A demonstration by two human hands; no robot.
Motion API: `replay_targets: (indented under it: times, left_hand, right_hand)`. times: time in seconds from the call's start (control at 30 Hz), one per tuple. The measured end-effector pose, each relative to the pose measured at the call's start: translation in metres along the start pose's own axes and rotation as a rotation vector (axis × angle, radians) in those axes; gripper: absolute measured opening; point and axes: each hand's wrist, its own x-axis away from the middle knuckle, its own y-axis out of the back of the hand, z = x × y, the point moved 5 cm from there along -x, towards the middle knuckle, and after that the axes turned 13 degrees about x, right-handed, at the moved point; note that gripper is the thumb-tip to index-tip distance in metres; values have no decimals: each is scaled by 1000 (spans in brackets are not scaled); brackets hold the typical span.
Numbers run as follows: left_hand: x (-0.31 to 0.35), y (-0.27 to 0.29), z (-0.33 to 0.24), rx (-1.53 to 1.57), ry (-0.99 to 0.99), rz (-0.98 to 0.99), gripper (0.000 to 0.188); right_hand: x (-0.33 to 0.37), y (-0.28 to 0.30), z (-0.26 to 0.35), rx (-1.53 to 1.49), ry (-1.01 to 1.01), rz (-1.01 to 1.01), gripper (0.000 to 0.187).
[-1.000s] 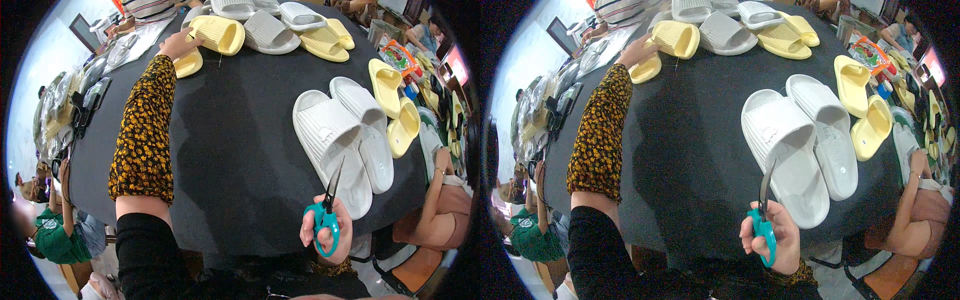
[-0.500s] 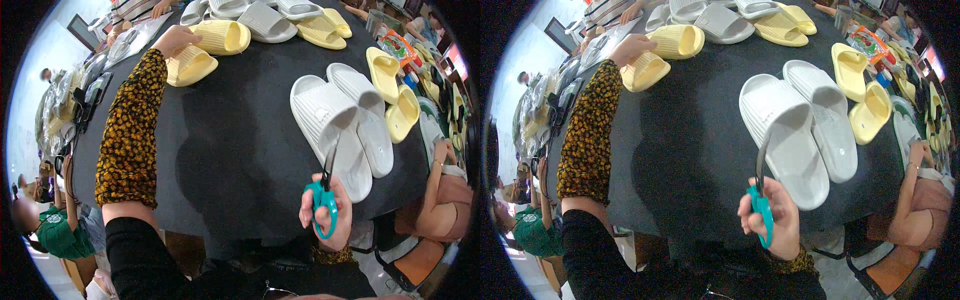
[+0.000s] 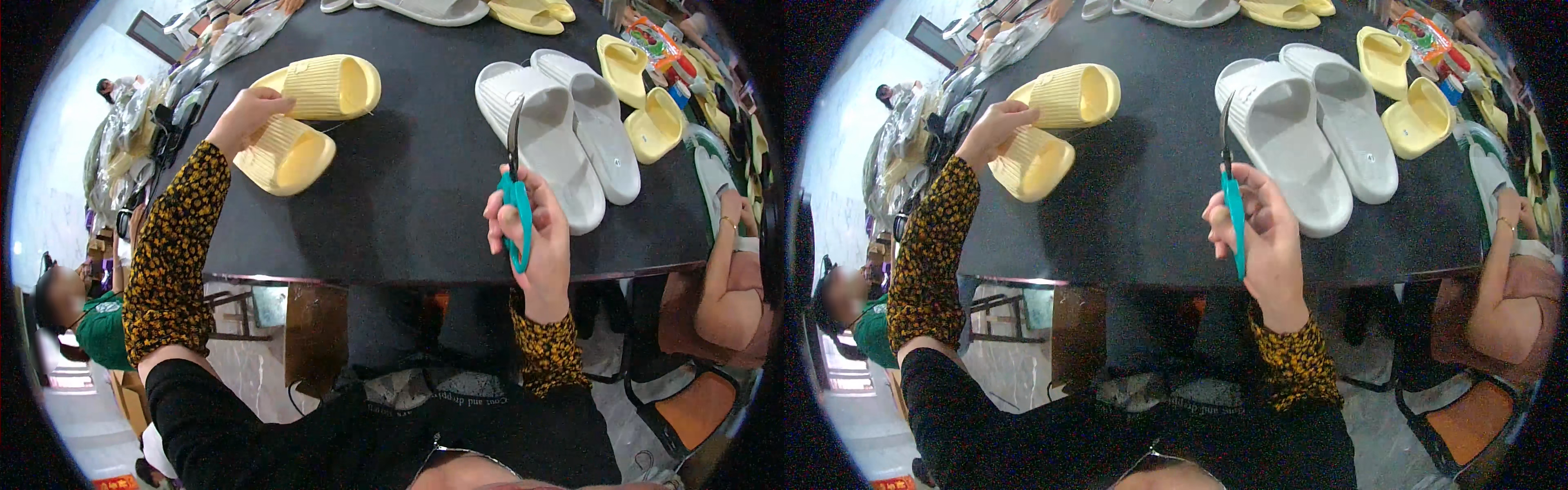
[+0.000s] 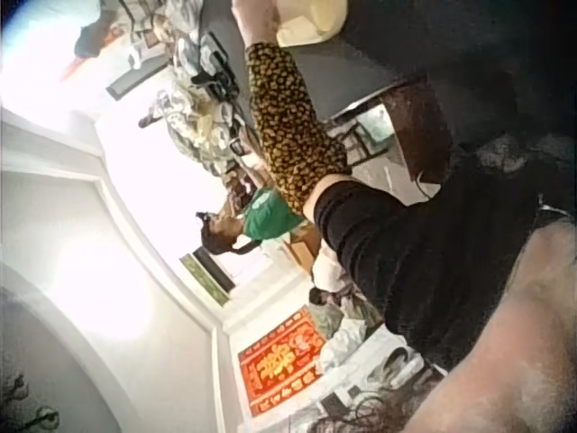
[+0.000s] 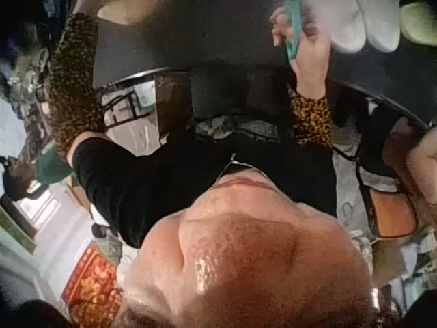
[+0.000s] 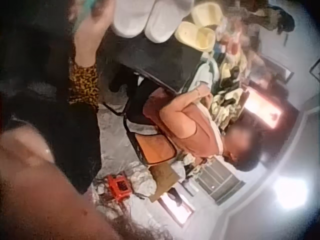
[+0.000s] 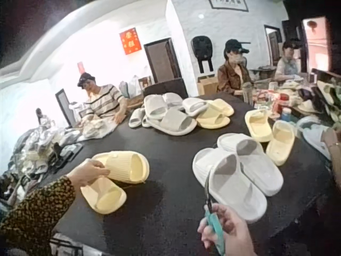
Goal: The person uses a pair of scissors to trim excess plastic material from the edges of various colored slippers. They handle black, white, and yellow slippers one by one, picking them up from the table, cutting the rough edges, and placing them back down.
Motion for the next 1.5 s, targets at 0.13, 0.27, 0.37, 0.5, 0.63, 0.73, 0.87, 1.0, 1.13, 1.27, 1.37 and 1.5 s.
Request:
replay_targets:
  times: [0.13, 0.27, 0.37, 0.5, 0.63, 0.73, 0.87, 1.0, 1.13, 1.27, 1.37, 1.5]
  left_hand:
    - [58, -36, 2, 564, 109, 307, 29]
    - [111, -70, -21, 649, 26, 430, 38]
    - [116, -69, -20, 633, -124, 386, 39]
    - [90, -51, 15, 132, -348, 130, 43]
    - [87, -58, 24, -250, -665, 40, 51]
    - [92, -77, 16, -435, -724, 7, 50]
    - [79, -91, 11, -293, -760, -1, 34]
    - [75, -93, 18, -259, -673, -49, 21]
    - [127, -104, 8, -18, -824, -146, 11]
    - [172, -102, 20, -36, -817, -299, 15]
    - [200, -109, 25, -35, -889, -426, 16]
    - [231, -114, 46, -33, -914, -575, 15]
  right_hand:
    - [0, 0, 1, 28, 44, -11, 46]
    - [-1, 1, -3, 37, 35, -38, 48]
    - [-2, 1, -2, 57, 43, -62, 49]
    - [-2, 0, -3, 90, 57, -56, 49]
    - [-1, -1, 0, 161, 44, -55, 48]
    - [-1, -1, 0, 177, 56, -32, 47]
    - [-3, -2, -2, 185, 64, -16, 47]
    - [-5, -3, -3, 153, 71, 1, 48]
    - [-3, -5, -1, 212, 81, 11, 49]
    - [-2, -4, -7, 157, 148, 83, 47]
    - [4, -4, -10, 121, 164, 78, 47]
    - [41, -6, -16, 214, 168, 115, 46]
